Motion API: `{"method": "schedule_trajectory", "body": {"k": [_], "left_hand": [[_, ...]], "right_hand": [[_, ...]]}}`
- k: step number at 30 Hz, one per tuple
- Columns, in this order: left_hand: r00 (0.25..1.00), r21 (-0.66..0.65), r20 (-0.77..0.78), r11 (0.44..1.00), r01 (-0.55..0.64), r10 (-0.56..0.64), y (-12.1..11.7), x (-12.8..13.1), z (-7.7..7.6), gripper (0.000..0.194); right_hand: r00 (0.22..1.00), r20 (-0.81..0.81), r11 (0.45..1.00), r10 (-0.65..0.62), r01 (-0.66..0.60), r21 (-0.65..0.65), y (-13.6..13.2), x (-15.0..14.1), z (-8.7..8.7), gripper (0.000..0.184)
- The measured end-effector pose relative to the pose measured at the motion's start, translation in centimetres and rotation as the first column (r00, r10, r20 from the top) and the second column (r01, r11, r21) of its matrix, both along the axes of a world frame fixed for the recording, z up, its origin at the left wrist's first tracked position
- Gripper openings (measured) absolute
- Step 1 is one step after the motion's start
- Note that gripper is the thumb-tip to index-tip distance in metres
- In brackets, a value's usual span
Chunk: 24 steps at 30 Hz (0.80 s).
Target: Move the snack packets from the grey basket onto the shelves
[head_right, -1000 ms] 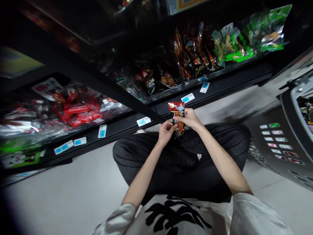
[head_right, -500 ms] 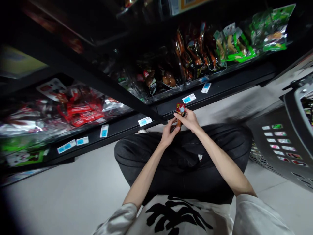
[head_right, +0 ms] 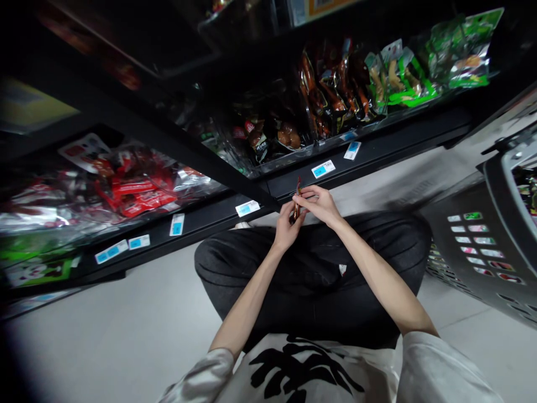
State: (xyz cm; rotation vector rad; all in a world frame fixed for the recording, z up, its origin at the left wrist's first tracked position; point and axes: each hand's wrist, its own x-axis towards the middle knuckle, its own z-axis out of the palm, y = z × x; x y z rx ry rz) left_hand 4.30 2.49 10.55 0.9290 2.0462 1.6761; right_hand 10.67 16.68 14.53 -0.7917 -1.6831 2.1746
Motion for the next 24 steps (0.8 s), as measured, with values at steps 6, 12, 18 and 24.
{"method": "schedule_trajectory", "body": {"k": [6, 12, 18, 24], "left_hand": [[0.944, 0.025, 0.299, 0.988, -0.156, 0.141, 0.2, -0.2, -0.4, 0.039], [0.843, 0.147, 0.537, 0.982, -0.120, 0.023, 0.5, 0.0, -0.5, 0.043], [0.860, 0.138, 0.510, 0.987, -0.089, 0.006, 0.4, 0.2, -0.5, 0.042], [0.900, 0.130, 0.436, 0.990, -0.057, -0.005, 0.7, 0.4, -0.4, 0.048]], "right_hand": [[0.999, -0.032, 0.999, -0.013, 0.014, 0.034, 0.5, -0.1, -0.3, 0.047], [0.993, -0.003, 0.991, -0.122, 0.122, 0.050, 1.1, -0.1, -0.5, 0.046], [0.997, -0.075, 0.996, -0.015, 0.022, 0.090, 0.5, -0.4, -1.1, 0.040], [0.996, -0.041, 0.989, -0.078, 0.083, 0.126, 0.7, -0.4, -1.4, 0.031]]}}
